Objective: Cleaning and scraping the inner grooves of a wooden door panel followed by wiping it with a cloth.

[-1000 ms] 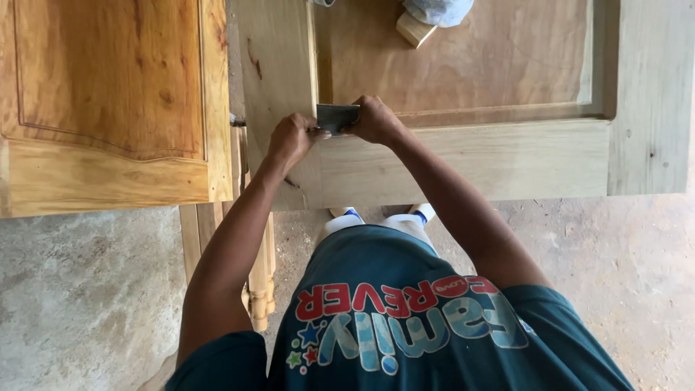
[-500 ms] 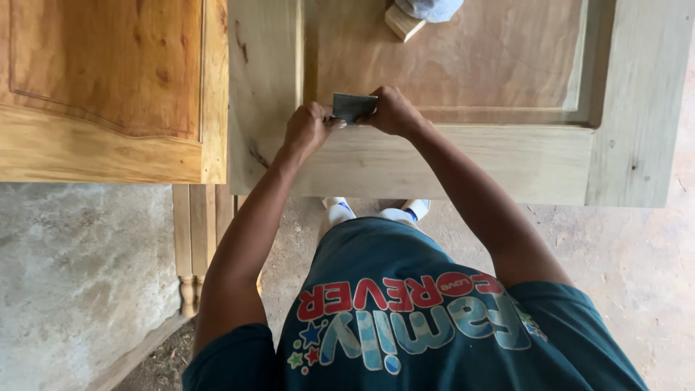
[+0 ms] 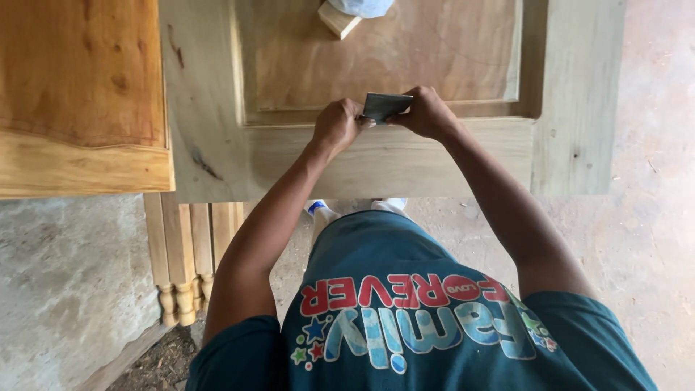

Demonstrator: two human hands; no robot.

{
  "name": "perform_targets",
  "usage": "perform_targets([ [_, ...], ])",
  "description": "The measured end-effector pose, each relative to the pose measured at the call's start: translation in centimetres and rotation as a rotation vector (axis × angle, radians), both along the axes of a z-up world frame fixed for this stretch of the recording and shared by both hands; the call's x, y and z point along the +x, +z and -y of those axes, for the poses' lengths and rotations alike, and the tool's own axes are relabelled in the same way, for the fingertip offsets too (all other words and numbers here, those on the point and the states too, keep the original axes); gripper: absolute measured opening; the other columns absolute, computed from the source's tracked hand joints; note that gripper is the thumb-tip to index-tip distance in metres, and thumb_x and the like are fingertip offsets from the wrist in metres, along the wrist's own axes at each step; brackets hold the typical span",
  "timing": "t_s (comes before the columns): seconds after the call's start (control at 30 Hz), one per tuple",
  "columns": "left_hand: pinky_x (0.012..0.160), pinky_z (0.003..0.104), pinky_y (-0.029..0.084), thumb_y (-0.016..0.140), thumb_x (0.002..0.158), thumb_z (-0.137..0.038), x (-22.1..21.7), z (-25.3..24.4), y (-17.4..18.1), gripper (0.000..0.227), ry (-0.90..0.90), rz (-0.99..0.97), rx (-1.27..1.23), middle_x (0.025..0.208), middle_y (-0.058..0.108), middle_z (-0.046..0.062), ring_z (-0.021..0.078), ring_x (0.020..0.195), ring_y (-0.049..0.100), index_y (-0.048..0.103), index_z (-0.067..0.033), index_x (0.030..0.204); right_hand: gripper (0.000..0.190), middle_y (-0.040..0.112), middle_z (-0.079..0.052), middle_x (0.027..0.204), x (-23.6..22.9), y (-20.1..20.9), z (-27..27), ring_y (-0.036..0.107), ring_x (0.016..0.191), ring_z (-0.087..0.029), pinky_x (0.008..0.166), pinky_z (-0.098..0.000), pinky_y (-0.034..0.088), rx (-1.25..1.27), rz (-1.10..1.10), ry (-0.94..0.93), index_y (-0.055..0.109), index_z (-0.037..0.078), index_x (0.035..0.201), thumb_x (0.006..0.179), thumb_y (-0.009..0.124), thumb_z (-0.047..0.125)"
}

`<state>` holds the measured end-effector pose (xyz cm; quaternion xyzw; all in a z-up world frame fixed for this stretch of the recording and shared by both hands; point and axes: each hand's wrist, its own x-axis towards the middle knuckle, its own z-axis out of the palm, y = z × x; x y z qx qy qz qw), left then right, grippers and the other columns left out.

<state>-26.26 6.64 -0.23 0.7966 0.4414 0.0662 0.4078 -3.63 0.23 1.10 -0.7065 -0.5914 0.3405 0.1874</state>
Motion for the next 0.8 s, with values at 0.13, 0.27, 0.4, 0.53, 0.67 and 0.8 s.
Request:
perform_targets([
  [0.13, 0.082, 0.056, 0.058, 0.075, 0.086, -0.027, 2.0, 0.4, 0.1, 0.016, 0.004, 0.015, -0.01, 0.091, 0.078, 0.014, 0.0429, 0.096, 0.072, 0.082, -0.0157, 0.096, 0.028, 0.074, -0.018, 0.085, 1.8, 0.1, 0.9, 0.071, 0.085, -0.039, 0.066, -0.0504, 0.05, 0.0, 0.011, -0.022, 0.077, 0.006, 0.087, 0.075, 0.089, 0.027],
  [0.27, 0.084, 0.049, 0.059, 0.076, 0.085, -0.028, 1.4, 0.0, 0.6, 0.013, -0.024, 0.003, -0.02, 0.091, 0.078, 0.01, 0.0377, 0.098, 0.074, 0.082, -0.0215, 0.094, 0.022, 0.073, -0.012, 0.078, 1.9, -1.1, 0.4, 0.071, 0.076, -0.033, 0.063, -0.0448, 0.05, -0.007, 0.024, -0.05, 0.078, 0.013, 0.083, 0.073, 0.089, 0.028],
  [0.4, 0.086, 0.051, 0.059, 0.075, 0.086, -0.027, 0.6, -0.7, 0.9, 0.016, -0.076, -0.005, -0.039, 0.093, 0.078, 0.015, 0.0403, 0.099, 0.073, 0.082, -0.0164, 0.095, 0.022, 0.072, -0.014, 0.077, 1.2, -1.2, 0.0, 0.071, 0.075, -0.033, 0.063, -0.0441, 0.05, -0.03, 0.047, -0.078, 0.077, 0.012, 0.081, 0.071, 0.09, 0.026],
  [0.53, 0.087, 0.053, 0.058, 0.071, 0.089, -0.028, -2.1, -3.1, -1.0, 0.018, -0.115, 0.009, -0.036, 0.095, 0.077, 0.017, 0.0427, 0.1, 0.072, 0.081, -0.0151, 0.096, 0.025, 0.072, -0.02, 0.077, -2.1, -1.6, -1.0, 0.07, 0.075, -0.04, 0.064, -0.0486, 0.049, -0.002, 0.038, -0.097, 0.078, 0.007, 0.083, 0.071, 0.09, 0.025],
  [0.67, 0.085, 0.053, 0.058, 0.072, 0.089, -0.029, -7.6, -4.1, -1.3, 0.016, -0.094, -0.01, -0.057, 0.093, 0.077, 0.014, 0.0404, 0.099, 0.073, 0.081, -0.0177, 0.094, 0.023, 0.073, -0.012, 0.077, -7.5, -1.6, -3.0, 0.072, 0.075, -0.033, 0.062, -0.0434, 0.051, -0.001, -0.007, -0.099, 0.079, 0.013, 0.082, 0.069, 0.091, 0.028],
  [0.8, 0.083, 0.052, 0.058, 0.074, 0.089, -0.026, -13.9, -5.7, -0.1, 0.014, -0.041, 0.001, -0.025, 0.091, 0.077, 0.015, 0.0422, 0.097, 0.073, 0.081, -0.0157, 0.094, 0.023, 0.073, -0.012, 0.077, -13.4, -1.9, -5.5, 0.072, 0.076, -0.033, 0.064, -0.0441, 0.051, -0.005, -0.018, -0.048, 0.079, 0.012, 0.083, 0.07, 0.09, 0.027],
])
